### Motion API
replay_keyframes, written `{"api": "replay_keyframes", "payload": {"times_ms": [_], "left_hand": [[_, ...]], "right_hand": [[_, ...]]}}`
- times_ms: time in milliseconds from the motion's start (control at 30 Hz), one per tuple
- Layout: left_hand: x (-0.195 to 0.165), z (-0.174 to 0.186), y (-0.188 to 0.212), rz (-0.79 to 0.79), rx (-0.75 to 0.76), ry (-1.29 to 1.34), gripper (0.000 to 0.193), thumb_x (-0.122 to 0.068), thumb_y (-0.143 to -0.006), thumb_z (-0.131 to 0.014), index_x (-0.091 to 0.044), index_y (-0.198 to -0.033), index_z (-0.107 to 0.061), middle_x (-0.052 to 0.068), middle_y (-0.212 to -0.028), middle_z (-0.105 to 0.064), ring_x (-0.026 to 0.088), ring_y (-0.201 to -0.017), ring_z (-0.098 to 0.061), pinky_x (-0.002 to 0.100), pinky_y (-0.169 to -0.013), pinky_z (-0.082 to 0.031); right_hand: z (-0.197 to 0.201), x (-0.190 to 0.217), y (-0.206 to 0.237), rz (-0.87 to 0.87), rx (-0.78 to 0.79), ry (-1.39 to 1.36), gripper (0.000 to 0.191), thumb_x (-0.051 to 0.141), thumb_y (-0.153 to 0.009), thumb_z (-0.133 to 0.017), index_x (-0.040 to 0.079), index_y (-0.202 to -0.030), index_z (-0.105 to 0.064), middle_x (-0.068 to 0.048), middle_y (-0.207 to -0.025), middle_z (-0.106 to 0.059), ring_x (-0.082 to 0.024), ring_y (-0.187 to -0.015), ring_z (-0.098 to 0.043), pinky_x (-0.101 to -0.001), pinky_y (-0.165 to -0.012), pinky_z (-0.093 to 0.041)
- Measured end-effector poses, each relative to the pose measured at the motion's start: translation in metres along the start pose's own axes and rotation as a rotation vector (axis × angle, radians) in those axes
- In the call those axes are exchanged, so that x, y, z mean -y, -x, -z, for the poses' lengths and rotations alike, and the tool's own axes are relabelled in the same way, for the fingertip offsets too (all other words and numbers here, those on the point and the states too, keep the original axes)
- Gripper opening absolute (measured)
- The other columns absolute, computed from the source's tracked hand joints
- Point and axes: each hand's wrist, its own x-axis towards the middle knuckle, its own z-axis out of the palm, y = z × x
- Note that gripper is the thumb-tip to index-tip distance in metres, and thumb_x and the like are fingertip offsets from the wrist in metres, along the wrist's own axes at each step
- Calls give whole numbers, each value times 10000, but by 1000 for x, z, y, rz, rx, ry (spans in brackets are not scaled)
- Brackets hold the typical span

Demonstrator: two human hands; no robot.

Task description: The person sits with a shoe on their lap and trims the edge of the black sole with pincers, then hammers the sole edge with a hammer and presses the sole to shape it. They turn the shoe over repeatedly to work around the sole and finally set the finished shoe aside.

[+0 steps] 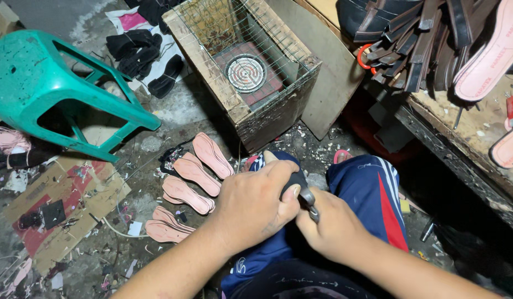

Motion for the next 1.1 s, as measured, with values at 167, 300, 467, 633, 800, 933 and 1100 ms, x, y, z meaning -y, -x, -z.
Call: {"api": "replay_keyframes", "payload": {"times_ms": [167,300,467,633,800,933,1100], "left_hand": [[1,10,-2,13,29,50,240,-252,-911,-617,-133,-1116,-655,95,-936,-725,332,-757,-711,446,-641,-551],[-6,13,6,17,27,58,248,-250,-905,-618,-130,-1117,-661,93,-1023,-732,333,-815,-710,449,-670,-555],[-1,10,5,84,2,-1,215,-251,-902,-635,-122,-1070,-673,91,-971,-725,331,-829,-710,454,-673,-551],[10,11,7,10,13,1,211,-266,-904,-634,-120,-1053,-668,73,-952,-726,317,-781,-713,429,-636,-557],[12,8,7,16,42,21,238,-304,-897,-633,-124,-1047,-670,81,-953,-723,332,-780,-708,440,-646,-554],[16,11,0,108,27,66,278,-322,-881,-617,-113,-1056,-668,99,-972,-721,354,-813,-707,458,-670,-550],[20,17,1,44,121,24,265,-315,-893,-589,-120,-1058,-660,97,-925,-714,349,-799,-707,460,-685,-553]], "right_hand": [[-2,9,3,-15,30,200,248,125,-801,-674,6,-945,-510,-185,-750,-631,-413,-727,-641,-505,-652,-498],[19,28,5,-127,385,348,439,220,-782,-690,-42,-1050,-462,-228,-754,-652,-424,-764,-656,-517,-720,-522],[24,25,-12,-146,471,179,385,257,-829,-661,-18,-1050,-508,-171,-757,-669,-358,-723,-671,-461,-679,-548],[43,8,-15,-156,657,-669,259,192,-932,-550,-14,-1046,-659,-75,-821,-632,-197,-748,-602,-360,-716,-529],[19,14,-8,-321,390,-32,239,218,-902,-636,31,-1044,-595,-194,-796,-660,-381,-726,-652,-463,-665,-528],[1,19,-14,-256,253,327,262,254,-897,-619,22,-1004,-559,-238,-816,-694,-427,-807,-680,-482,-744,-529],[35,2,-26,-169,596,-444,259,222,-947,-605,-19,-1040,-583,-238,-833,-662,-420,-771,-642,-429,-713,-546]]}}
